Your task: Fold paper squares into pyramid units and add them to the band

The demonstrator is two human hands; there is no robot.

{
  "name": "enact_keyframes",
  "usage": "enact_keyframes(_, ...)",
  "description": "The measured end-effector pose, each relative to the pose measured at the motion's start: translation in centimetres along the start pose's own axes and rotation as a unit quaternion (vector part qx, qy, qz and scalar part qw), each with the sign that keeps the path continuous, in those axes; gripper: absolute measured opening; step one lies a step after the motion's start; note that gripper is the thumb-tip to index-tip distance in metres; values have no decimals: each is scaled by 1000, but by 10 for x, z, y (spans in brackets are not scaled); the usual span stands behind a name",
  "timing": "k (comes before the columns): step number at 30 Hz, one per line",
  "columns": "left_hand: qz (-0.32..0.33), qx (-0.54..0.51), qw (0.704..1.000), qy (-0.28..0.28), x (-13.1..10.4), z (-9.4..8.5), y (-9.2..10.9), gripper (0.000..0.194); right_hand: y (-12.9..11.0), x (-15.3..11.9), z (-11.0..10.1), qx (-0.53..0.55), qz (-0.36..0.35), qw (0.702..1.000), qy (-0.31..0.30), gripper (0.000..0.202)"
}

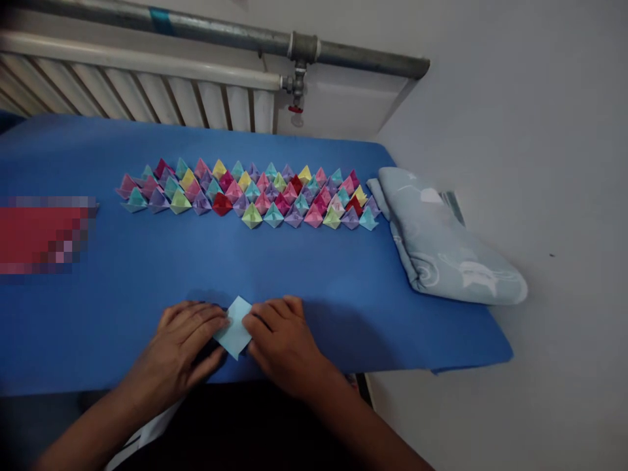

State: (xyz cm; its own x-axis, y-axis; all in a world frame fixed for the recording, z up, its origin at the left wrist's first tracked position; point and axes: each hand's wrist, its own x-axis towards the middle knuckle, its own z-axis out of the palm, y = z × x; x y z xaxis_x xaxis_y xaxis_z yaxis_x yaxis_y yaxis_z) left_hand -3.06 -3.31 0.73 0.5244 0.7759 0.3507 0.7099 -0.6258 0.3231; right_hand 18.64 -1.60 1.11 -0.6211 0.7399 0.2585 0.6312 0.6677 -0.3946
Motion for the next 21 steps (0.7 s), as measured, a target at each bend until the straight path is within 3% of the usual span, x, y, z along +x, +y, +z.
enact_keyframes(15,32,-5,999,34,-4,2,0,17,-4,-8,-6,22,8,1000,17,17)
enact_keyframes(21,7,-14,999,43,-2,0,1,14,-3,-8,-5,48,46,997,27,14)
